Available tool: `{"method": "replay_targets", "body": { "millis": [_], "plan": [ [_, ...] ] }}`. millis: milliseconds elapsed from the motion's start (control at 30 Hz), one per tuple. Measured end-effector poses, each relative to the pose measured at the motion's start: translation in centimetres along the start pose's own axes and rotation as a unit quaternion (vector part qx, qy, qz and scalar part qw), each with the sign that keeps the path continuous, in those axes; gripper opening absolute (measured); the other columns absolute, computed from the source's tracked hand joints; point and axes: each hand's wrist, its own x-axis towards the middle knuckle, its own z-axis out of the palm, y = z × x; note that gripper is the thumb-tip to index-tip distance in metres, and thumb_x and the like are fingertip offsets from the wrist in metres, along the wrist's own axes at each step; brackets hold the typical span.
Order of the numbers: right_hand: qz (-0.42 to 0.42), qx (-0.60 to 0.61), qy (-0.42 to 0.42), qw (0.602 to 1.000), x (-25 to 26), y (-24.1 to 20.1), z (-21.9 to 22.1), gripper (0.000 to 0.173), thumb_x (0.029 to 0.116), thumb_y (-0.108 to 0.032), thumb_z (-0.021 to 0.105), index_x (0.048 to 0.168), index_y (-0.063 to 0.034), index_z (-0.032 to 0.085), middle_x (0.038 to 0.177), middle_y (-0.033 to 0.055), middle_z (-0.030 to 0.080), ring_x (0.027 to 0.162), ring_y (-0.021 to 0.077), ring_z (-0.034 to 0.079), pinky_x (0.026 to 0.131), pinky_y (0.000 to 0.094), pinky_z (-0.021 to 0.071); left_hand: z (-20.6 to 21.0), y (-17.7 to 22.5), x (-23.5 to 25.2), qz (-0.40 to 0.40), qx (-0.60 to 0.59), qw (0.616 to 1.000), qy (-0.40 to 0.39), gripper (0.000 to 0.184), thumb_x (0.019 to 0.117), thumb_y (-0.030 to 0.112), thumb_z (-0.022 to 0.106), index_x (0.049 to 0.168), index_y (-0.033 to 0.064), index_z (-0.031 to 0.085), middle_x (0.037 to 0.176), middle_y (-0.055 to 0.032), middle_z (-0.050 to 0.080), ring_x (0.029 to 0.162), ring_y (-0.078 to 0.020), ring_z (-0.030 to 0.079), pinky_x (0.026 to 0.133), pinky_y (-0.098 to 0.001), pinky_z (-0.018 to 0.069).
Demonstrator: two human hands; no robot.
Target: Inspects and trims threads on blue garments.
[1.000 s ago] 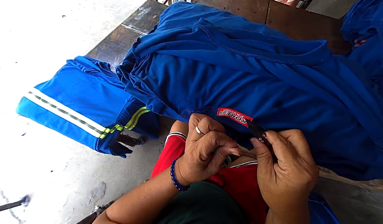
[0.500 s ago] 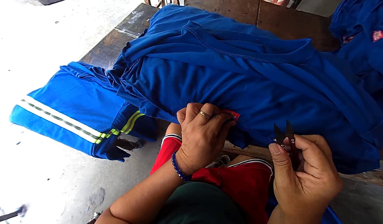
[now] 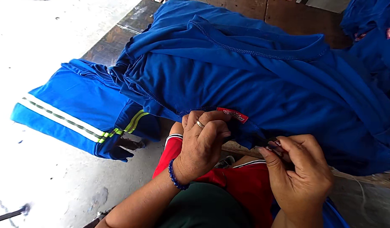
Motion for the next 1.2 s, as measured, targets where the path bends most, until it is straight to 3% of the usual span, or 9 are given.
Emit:
{"method": "replay_targets", "body": {
  "millis": [100, 167, 300, 467, 600, 767, 1067, 1200],
  "plan": [
    [0.010, 0.038, 0.029, 0.999, 0.1, 0.7, -0.2, 0.026, 0.1000, -0.018, 0.066, 0.102, 0.0081, 0.068, 0.095, 0.0078, 0.058, 0.091, -0.0024, 0.057, 0.080, 0.0073, 0.0465, 0.2, 0.0, 0.5, 0.001, 0.049, 0.999, -0.007, 0.019, 0.1044, 0.028, 0.055, 0.099, 0.0113, 0.064, 0.097, -0.0033, 0.068, 0.097, -0.0172, 0.054, 0.091, -0.0374, 0.0321],
    [0.019, 0.049, 0.037, 0.998, 0.0, 0.9, -0.2, 0.026, 0.0994, -0.017, 0.066, 0.100, 0.0088, 0.067, 0.095, 0.0067, 0.058, 0.091, -0.0036, 0.056, 0.081, 0.0069, 0.0469, 1.0, 0.0, 0.9, -0.008, 0.113, 0.993, -0.021, 0.026, 0.1002, 0.035, 0.063, 0.098, 0.0109, 0.072, 0.090, -0.0031, 0.067, 0.091, -0.0193, 0.054, 0.088, -0.0409, 0.0312],
    [0.021, 0.049, 0.033, 0.998, -0.1, 0.8, -0.2, 0.027, 0.0990, -0.018, 0.067, 0.100, 0.0082, 0.068, 0.096, 0.0070, 0.058, 0.091, -0.0033, 0.057, 0.080, 0.0064, 0.0473, 2.0, 0.2, 1.3, -0.015, 0.139, 0.989, -0.040, 0.014, 0.0939, 0.026, 0.070, 0.086, 0.0146, 0.075, 0.082, -0.0017, 0.059, 0.088, -0.0203, 0.052, 0.087, -0.0436, 0.0304],
    [0.001, 0.020, 0.007, 1.000, -0.2, 0.5, -0.5, 0.027, 0.0996, -0.020, 0.067, 0.103, 0.0070, 0.069, 0.094, 0.0092, 0.058, 0.089, -0.0013, 0.057, 0.079, 0.0069, 0.0457, 0.5, 0.4, 0.6, -0.025, 0.027, 0.999, -0.005, 0.011, 0.0960, 0.019, 0.068, 0.089, 0.0140, 0.075, 0.092, -0.0015, 0.061, 0.097, -0.0155, 0.051, 0.091, -0.0390, 0.0308],
    [-0.018, -0.034, -0.016, 0.999, 0.0, -0.3, 0.1, 0.027, 0.1008, -0.024, 0.066, 0.102, 0.0026, 0.072, 0.091, 0.0102, 0.058, 0.080, 0.0036, 0.055, 0.069, 0.0106, 0.0424, 0.0, 0.3, -0.1, -0.008, -0.016, 0.998, 0.055, 0.011, 0.0968, 0.020, 0.069, 0.088, 0.0153, 0.072, 0.099, 0.0018, 0.059, 0.103, -0.0100, 0.050, 0.097, -0.0344, 0.0302],
    [-0.031, -0.080, -0.012, 0.996, 0.5, -0.8, 1.2, 0.027, 0.1002, -0.024, 0.066, 0.100, 0.0016, 0.074, 0.091, 0.0130, 0.061, 0.081, 0.0092, 0.059, 0.069, 0.0160, 0.0447, 0.2, 0.3, 0.0, 0.027, -0.027, 0.997, 0.073, 0.008, 0.0978, 0.020, 0.068, 0.091, 0.0167, 0.071, 0.096, 0.0038, 0.057, 0.101, -0.0079, 0.049, 0.099, -0.0321, 0.0295],
    [-0.011, -0.098, 0.028, 0.995, 1.0, -1.8, 2.5, 0.025, 0.1008, -0.021, 0.065, 0.098, 0.0033, 0.073, 0.088, 0.0102, 0.056, 0.080, 0.0073, 0.055, 0.069, 0.0136, 0.0430, 0.6, 0.2, 0.0, 0.031, -0.018, 0.997, 0.067, 0.008, 0.0970, 0.018, 0.068, 0.091, 0.0167, 0.072, 0.092, 0.0022, 0.055, 0.099, -0.0100, 0.049, 0.098, -0.0342, 0.0284],
    [0.008, -0.081, 0.033, 0.996, 0.8, -1.5, 2.2, 0.026, 0.1009, -0.017, 0.064, 0.100, 0.0067, 0.073, 0.088, 0.0104, 0.056, 0.082, 0.0053, 0.054, 0.072, 0.0114, 0.0430, -0.3, -0.1, -0.3, 0.005, -0.026, 0.993, 0.119, 0.011, 0.0992, 0.021, 0.066, 0.090, 0.0162, 0.069, 0.095, 0.0041, 0.057, 0.100, -0.0068, 0.051, 0.097, -0.0290, 0.0338]
  ]
}}
